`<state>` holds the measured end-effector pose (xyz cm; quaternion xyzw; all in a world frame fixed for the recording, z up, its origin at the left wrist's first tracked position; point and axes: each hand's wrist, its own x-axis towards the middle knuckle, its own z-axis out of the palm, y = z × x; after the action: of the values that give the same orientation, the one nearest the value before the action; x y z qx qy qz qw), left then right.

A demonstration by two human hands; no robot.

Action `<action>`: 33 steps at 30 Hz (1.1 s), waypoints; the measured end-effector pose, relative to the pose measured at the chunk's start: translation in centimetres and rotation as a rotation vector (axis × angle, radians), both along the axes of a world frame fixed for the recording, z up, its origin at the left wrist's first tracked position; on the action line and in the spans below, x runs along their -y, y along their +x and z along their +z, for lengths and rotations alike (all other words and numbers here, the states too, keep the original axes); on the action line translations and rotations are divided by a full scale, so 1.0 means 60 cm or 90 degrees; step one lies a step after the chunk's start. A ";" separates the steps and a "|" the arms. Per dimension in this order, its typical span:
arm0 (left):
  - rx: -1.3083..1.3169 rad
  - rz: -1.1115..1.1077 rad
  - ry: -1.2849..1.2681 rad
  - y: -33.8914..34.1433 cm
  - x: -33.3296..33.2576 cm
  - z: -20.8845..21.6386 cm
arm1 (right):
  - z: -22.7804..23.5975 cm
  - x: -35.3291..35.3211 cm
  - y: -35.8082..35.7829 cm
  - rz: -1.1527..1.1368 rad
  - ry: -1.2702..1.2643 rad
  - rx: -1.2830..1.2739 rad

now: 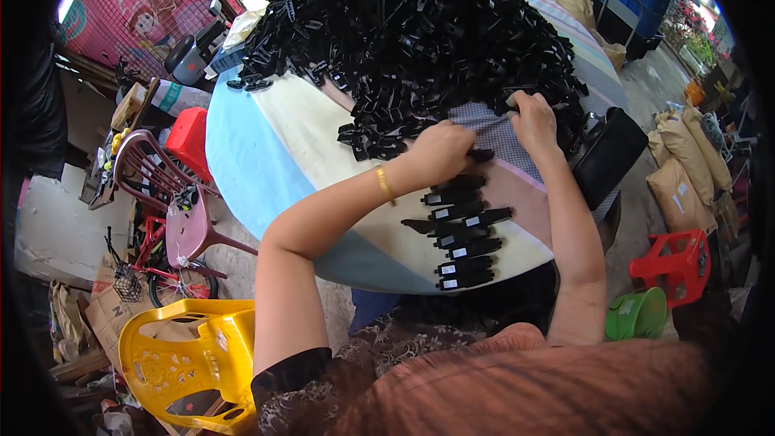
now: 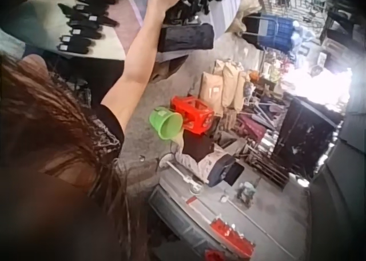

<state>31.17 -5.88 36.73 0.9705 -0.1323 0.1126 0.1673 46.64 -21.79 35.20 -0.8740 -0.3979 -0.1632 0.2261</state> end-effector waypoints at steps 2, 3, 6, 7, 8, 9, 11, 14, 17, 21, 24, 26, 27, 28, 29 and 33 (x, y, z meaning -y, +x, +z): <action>-0.006 0.048 0.002 -0.041 -0.020 0.000 | 0.008 -0.007 -0.014 0.055 0.034 0.061; 0.009 0.053 -0.039 -0.055 -0.030 -0.001 | 0.010 -0.009 -0.022 0.103 0.065 0.124; 0.006 0.071 -0.103 -0.074 -0.045 -0.007 | 0.023 -0.017 -0.076 0.211 0.090 0.113; 0.023 0.080 -0.136 -0.077 -0.049 -0.017 | 0.032 -0.019 -0.103 0.269 0.081 0.090; 0.039 0.087 -0.171 -0.079 -0.049 -0.023 | 0.036 -0.019 -0.125 0.324 0.070 0.066; 0.039 0.091 -0.173 -0.080 -0.049 -0.027 | 0.035 -0.018 -0.134 0.377 0.035 0.037; 0.035 0.116 -0.168 -0.079 -0.049 -0.028 | 0.044 -0.014 -0.141 0.405 0.028 -0.027; 0.023 0.119 -0.193 -0.084 -0.045 -0.024 | 0.045 -0.013 -0.136 0.427 0.024 -0.145; 0.032 0.122 -0.210 -0.081 -0.046 -0.029 | 0.040 -0.011 -0.128 0.381 0.024 -0.237; 0.029 0.153 -0.218 -0.086 -0.045 -0.028 | 0.047 -0.010 -0.130 0.320 -0.005 -0.129; 0.036 0.132 -0.216 -0.079 -0.048 -0.029 | 0.037 -0.013 -0.124 0.334 0.019 -0.145; 0.052 0.121 -0.238 -0.074 -0.048 -0.033 | 0.015 -0.027 -0.120 0.372 0.052 -0.154; 0.051 0.119 -0.239 -0.074 -0.046 -0.033 | 0.008 -0.032 -0.121 0.412 0.086 -0.160; 0.055 0.104 -0.252 -0.076 -0.044 -0.032 | 0.007 -0.036 -0.122 0.423 0.102 -0.131; 0.060 0.089 -0.265 -0.077 -0.043 -0.030 | 0.010 -0.036 -0.125 0.423 0.102 -0.130; -0.042 0.007 -0.244 -0.086 -0.048 -0.019 | 0.020 -0.024 -0.110 0.445 0.044 -0.300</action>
<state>26.03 -3.00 35.61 0.9246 -0.0974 0.1052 0.3530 40.07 -20.35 36.40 -0.6918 -0.6020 0.1141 0.3820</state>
